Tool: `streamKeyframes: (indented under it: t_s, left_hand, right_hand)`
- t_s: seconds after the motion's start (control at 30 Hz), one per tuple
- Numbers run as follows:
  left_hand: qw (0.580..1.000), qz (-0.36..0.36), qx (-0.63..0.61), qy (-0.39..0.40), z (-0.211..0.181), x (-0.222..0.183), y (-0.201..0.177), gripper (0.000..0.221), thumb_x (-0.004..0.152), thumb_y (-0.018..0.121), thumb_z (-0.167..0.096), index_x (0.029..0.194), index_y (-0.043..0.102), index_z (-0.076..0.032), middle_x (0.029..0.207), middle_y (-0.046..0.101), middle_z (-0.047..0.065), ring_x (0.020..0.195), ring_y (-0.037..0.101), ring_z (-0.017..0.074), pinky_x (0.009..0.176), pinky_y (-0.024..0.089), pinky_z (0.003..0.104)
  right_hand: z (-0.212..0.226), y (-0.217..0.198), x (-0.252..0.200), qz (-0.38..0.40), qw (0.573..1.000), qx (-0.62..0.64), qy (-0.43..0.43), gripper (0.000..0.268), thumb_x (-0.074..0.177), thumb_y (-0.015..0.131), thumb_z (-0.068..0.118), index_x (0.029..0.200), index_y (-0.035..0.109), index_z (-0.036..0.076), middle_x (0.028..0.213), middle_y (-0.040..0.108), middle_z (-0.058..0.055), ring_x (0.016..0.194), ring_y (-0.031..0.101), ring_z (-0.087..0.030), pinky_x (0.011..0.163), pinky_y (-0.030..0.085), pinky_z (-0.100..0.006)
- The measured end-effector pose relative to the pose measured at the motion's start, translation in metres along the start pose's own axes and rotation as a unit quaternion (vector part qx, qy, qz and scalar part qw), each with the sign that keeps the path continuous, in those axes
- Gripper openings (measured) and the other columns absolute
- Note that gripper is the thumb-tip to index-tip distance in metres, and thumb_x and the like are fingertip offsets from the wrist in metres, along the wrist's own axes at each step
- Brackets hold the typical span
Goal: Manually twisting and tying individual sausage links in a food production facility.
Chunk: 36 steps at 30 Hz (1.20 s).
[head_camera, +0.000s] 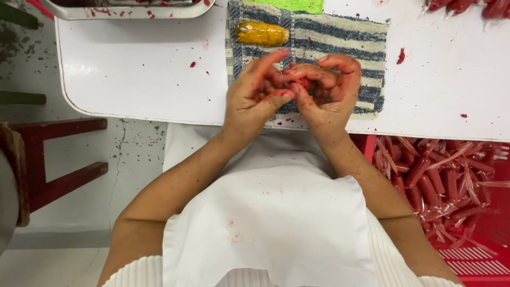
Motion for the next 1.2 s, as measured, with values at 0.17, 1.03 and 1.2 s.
streamKeyframes:
  t_s: [0.17,1.03,1.2]
  left_hand:
    - [0.972,0.021,0.135,0.189,-0.012,0.028,0.006,0.016,0.095,0.074,-0.022,0.109,0.08,-0.016,0.1,0.056,0.006,0.082,0.06,0.0185,0.077,0.054,0.029]
    - [0.839,0.263,0.425,0.215,-0.015,0.052,0.069,0.02,0.096,0.064,-0.007,0.115,0.071,-0.008,0.105,0.069,0.011,0.074,0.066,0.0219,0.057,0.056,0.033]
    - [0.818,0.254,0.462,0.229,-0.016,0.038,0.06,0.012,0.095,0.065,-0.012,0.105,0.072,-0.011,0.101,0.069,0.005,0.081,0.068,0.0224,0.058,0.054,0.036]
  right_hand:
    - [-0.013,-0.003,-0.004,-0.004,1.0,-0.007,-0.019,0.038,0.098,0.069,0.007,0.119,0.038,-0.001,0.109,0.062,-0.02,0.108,0.067,-0.029,0.1,0.055,-0.044]
    - [0.106,-0.294,-0.011,0.019,0.683,-0.619,0.387,0.029,0.104,0.054,0.024,0.128,0.067,0.015,0.103,0.075,-0.002,0.094,0.068,-0.021,0.094,0.048,-0.041]
    - [-0.007,-0.417,0.127,-0.127,0.784,-0.602,0.082,0.019,0.1,0.065,0.008,0.117,0.071,0.003,0.106,0.074,-0.013,0.097,0.071,-0.026,0.089,0.055,-0.036]
Point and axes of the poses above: each hand's wrist, its own x-axis towards the middle knuckle, its own y-axis out of the palm, z = x × y, the point moved 5 cm from there along x, towards the middle knuckle
